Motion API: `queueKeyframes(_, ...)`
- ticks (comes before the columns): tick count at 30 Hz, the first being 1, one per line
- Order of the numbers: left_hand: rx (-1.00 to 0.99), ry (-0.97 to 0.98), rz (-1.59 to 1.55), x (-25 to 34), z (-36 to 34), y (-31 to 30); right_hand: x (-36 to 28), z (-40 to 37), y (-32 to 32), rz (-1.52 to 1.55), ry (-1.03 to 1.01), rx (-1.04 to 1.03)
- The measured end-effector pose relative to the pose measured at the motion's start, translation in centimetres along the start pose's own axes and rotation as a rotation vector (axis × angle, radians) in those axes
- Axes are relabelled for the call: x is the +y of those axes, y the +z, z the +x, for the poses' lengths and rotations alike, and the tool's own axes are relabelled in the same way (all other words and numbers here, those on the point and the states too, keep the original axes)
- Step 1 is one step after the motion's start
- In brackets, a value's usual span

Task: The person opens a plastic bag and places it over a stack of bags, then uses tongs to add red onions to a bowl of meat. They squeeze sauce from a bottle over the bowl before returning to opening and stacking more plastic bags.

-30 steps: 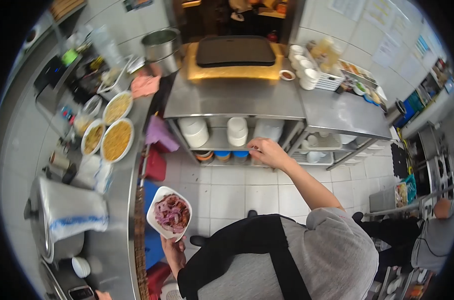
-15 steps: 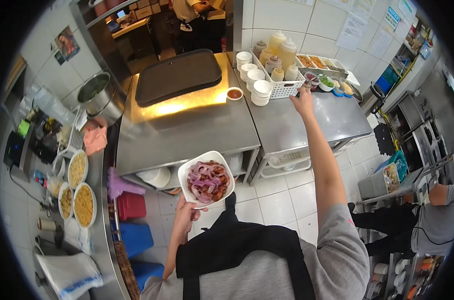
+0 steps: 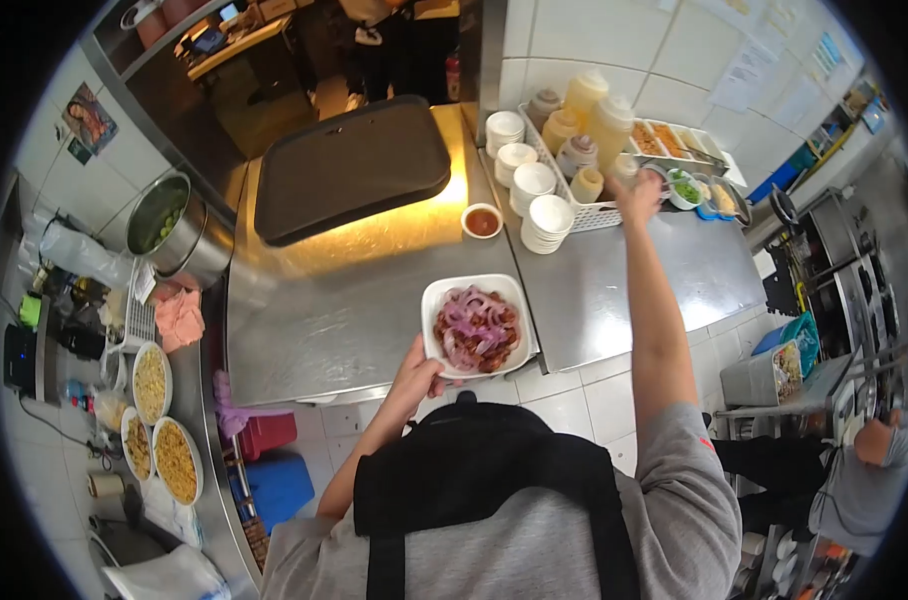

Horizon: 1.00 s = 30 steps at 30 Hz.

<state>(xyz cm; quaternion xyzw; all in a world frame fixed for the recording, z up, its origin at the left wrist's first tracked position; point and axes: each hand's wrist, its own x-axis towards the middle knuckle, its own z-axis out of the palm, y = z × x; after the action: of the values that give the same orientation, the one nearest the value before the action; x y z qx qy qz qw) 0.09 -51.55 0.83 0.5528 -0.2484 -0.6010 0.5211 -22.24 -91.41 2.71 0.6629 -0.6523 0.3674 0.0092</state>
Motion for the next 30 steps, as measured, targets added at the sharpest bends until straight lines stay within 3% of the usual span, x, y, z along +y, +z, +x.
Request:
queueKeyframes(2, 0.009, -0.014, 0.001, 0.7, 1.0, 1.1, 1.3, 1.5, -0.2, 0.319, -0.174, 0.132)
queueKeyframes(4, 0.001, -0.020, 0.002, 1.1, 2.0, 1.5, -0.9, 1.5, -3.7, 0.919, -0.144, -0.013)
queueKeyframes(7, -0.048, -0.054, 0.017, 1.5, 3.5, 2.6, -4.7, -0.1, -10.8, 0.822, -0.216, -0.163)
queueKeyframes(10, -0.016, -0.045, -0.029, 0.9, 4.6, 4.2, -4.9, -1.2, -13.8, 0.492, -0.720, -0.270)
queueKeyframes(12, -0.036, -0.053, -0.055, 0.8, 5.0, 5.1, -5.0, -3.0, -15.6, 0.293, -0.889, -0.452)
queueKeyframes(15, -0.060, -0.064, -0.046, 1.0, 5.7, 6.4, -4.4, -5.2, -17.0, -0.051, -1.181, -0.486)
queueKeyframes(23, -0.099, -0.092, 0.033, 1.1, 7.0, 9.8, -5.6, -8.3, -17.9, -0.244, -1.450, -0.506)
queueKeyframes(26, -0.090, -0.027, -0.010, 0.2, 7.2, 11.1, -6.1, -8.5, -16.9, -0.286, -1.479, -0.436)
queueKeyframes(30, -0.145, -0.044, 0.011, 0.7, 6.8, 11.7, -5.3, -6.9, -17.2, -0.532, -1.353, -0.466)
